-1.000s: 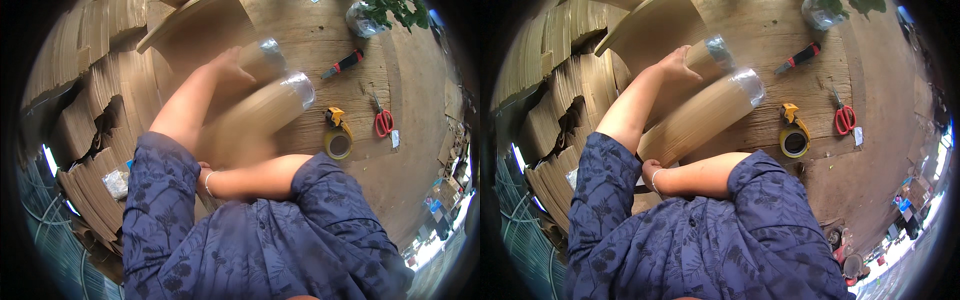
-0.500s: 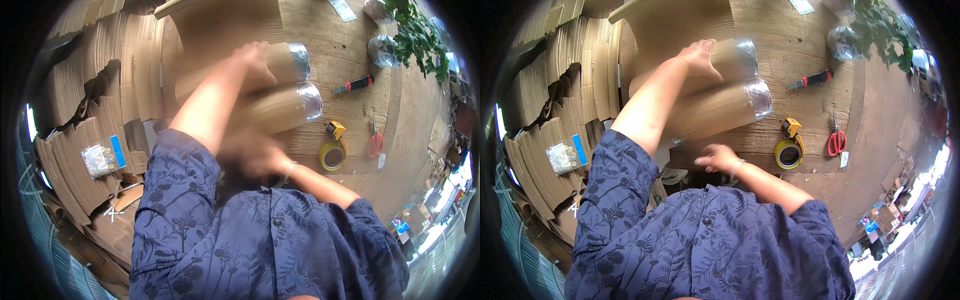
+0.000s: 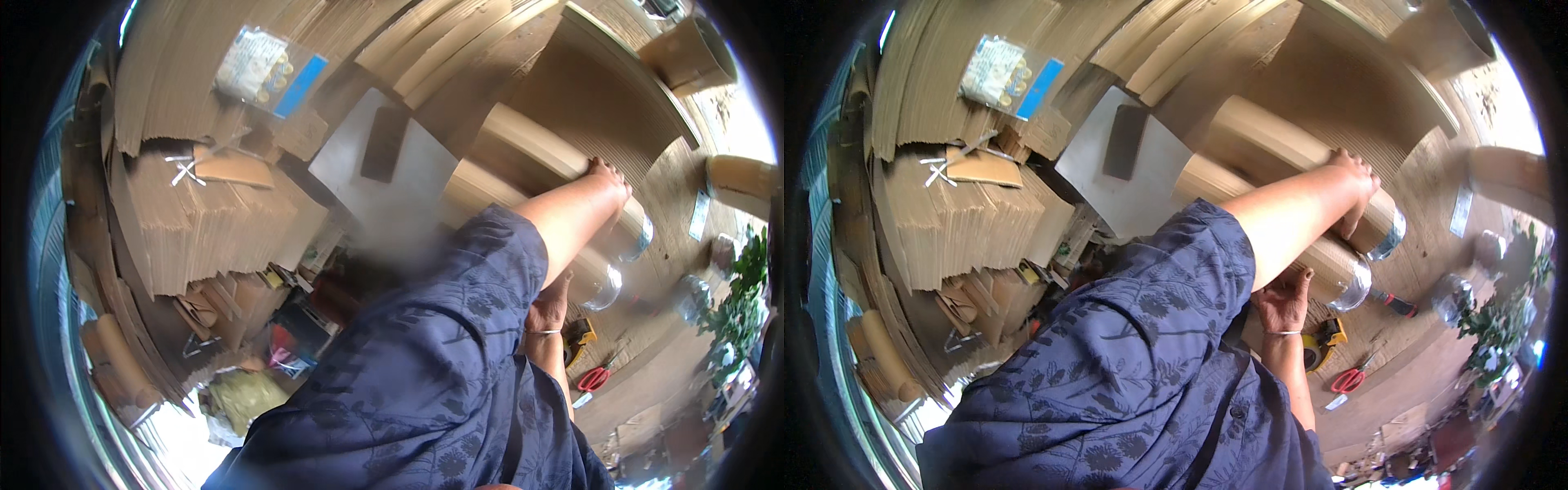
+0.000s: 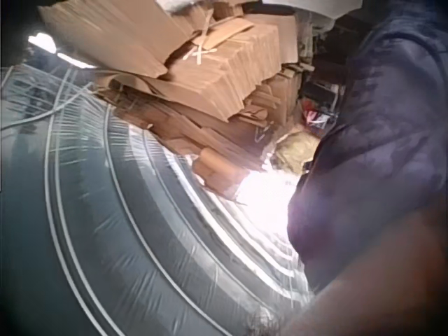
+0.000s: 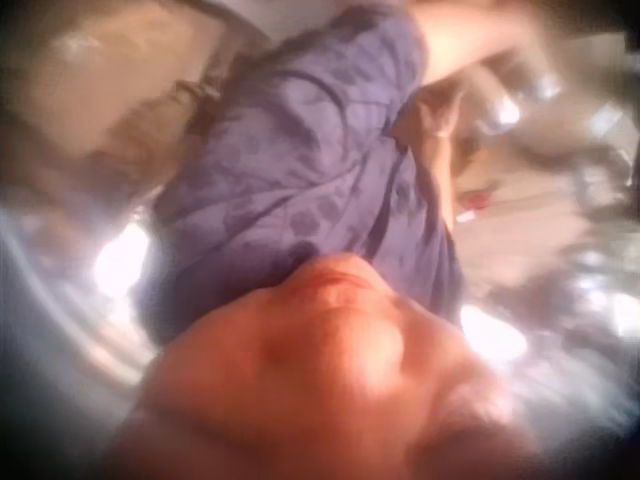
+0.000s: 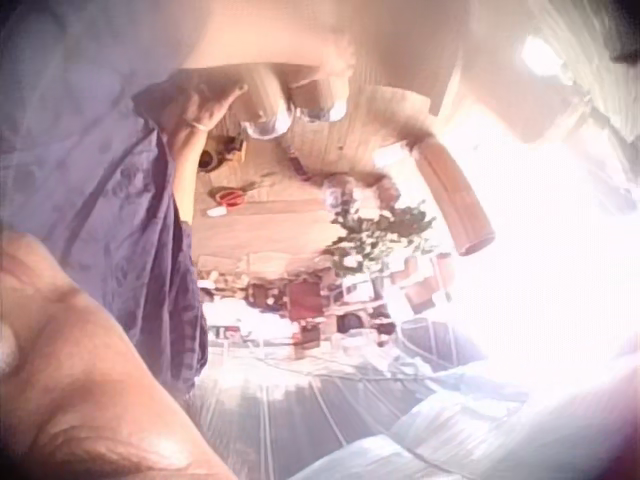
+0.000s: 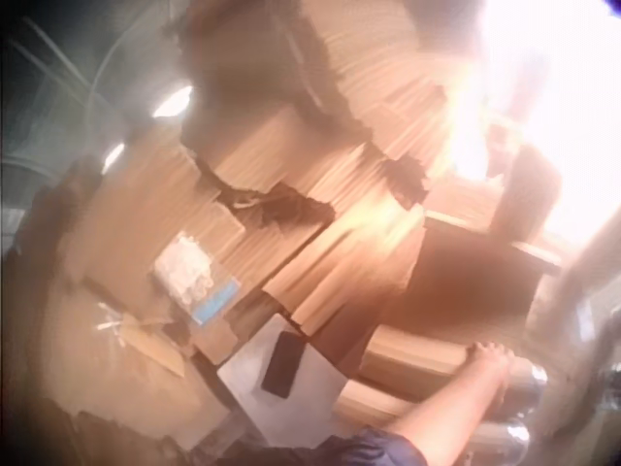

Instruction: The person rolls corrugated cardboard sheets into cylindrical shapes and secures them with clear tape to form planters. They place small potted plants inside the finished cardboard cylinders and set them on the table.

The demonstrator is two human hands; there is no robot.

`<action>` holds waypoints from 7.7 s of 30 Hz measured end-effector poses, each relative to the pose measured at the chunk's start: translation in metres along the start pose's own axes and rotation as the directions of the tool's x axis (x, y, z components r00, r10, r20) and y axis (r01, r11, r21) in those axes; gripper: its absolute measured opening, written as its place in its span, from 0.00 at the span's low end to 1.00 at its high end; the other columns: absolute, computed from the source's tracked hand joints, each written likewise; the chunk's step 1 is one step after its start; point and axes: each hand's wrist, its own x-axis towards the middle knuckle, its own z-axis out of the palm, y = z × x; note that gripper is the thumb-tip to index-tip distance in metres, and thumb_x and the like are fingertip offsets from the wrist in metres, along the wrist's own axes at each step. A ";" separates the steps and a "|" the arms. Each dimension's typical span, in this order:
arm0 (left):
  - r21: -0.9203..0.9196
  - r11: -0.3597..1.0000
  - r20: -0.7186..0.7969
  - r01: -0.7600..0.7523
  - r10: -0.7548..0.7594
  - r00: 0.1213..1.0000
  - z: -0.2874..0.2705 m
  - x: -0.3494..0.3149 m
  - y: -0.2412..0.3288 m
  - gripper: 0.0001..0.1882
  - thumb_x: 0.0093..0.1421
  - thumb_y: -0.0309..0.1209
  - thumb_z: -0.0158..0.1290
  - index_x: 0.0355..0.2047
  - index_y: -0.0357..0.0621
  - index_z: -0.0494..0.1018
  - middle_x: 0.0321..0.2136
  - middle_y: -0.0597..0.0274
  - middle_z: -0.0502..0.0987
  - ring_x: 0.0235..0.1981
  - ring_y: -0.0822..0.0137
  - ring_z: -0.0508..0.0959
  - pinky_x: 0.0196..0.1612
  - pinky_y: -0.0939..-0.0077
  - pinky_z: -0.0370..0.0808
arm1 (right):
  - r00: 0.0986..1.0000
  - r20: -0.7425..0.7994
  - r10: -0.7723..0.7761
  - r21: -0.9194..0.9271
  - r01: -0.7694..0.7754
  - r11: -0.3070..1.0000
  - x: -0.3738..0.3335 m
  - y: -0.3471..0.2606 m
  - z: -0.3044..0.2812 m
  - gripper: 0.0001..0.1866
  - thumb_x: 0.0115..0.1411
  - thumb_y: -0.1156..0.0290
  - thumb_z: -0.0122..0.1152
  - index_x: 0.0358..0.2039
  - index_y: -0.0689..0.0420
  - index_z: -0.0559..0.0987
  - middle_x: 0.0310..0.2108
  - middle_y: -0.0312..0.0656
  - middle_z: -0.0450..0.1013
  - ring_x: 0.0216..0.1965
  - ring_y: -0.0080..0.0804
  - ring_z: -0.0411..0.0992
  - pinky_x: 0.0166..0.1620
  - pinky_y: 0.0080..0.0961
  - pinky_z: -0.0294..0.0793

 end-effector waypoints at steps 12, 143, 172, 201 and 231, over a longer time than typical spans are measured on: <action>-0.067 0.997 -0.245 -0.045 0.027 0.969 0.043 0.078 -0.009 0.28 0.67 0.48 0.50 0.66 0.59 0.66 0.69 0.62 0.63 0.70 0.53 0.60 0.64 0.23 0.51 | 0.997 -0.054 -0.048 -0.124 0.041 0.991 0.001 -0.001 -0.003 0.31 0.59 0.41 0.63 0.55 0.49 0.79 0.59 0.37 0.74 0.62 0.42 0.68 0.65 0.52 0.62; 0.123 0.992 -0.047 -0.018 0.024 0.999 -0.011 -0.038 -0.002 0.66 0.33 0.52 0.74 0.69 0.36 0.56 0.66 0.41 0.62 0.68 0.46 0.61 0.70 0.58 0.58 | 0.802 0.251 -0.541 -0.815 0.477 0.330 0.056 -0.174 0.015 0.40 0.54 0.52 0.71 0.60 0.64 0.69 0.50 0.59 0.76 0.54 0.50 0.74 0.60 0.37 0.71; 0.355 0.855 -0.214 -0.377 0.467 0.858 0.081 -0.121 0.045 0.45 0.44 0.33 0.65 0.61 0.30 0.59 0.58 0.38 0.65 0.61 0.40 0.65 0.65 0.47 0.62 | 0.330 0.776 -0.538 -0.551 -0.061 -0.832 -0.017 -0.049 -0.050 0.29 0.61 0.66 0.54 0.64 0.39 0.66 0.64 0.42 0.60 0.66 0.48 0.57 0.52 0.48 0.71; 0.410 0.785 -0.151 -0.464 0.560 0.814 0.085 -0.114 0.032 0.59 0.32 0.43 0.73 0.62 0.31 0.58 0.60 0.39 0.63 0.62 0.41 0.64 0.66 0.48 0.61 | 0.930 -0.136 -0.342 -0.793 -0.309 -0.526 0.050 -0.209 0.055 0.19 0.57 0.64 0.65 0.49 0.55 0.79 0.46 0.50 0.80 0.50 0.44 0.79 0.52 0.36 0.79; -0.122 0.922 0.455 -0.369 0.382 0.804 -0.014 0.025 0.025 0.63 0.33 0.48 0.76 0.67 0.35 0.58 0.65 0.43 0.64 0.67 0.46 0.63 0.69 0.58 0.61 | 0.876 0.316 -0.363 -0.733 -0.017 -0.680 -0.006 -0.180 0.060 0.46 0.42 0.65 0.74 0.63 0.53 0.65 0.58 0.51 0.65 0.60 0.56 0.63 0.56 0.43 0.77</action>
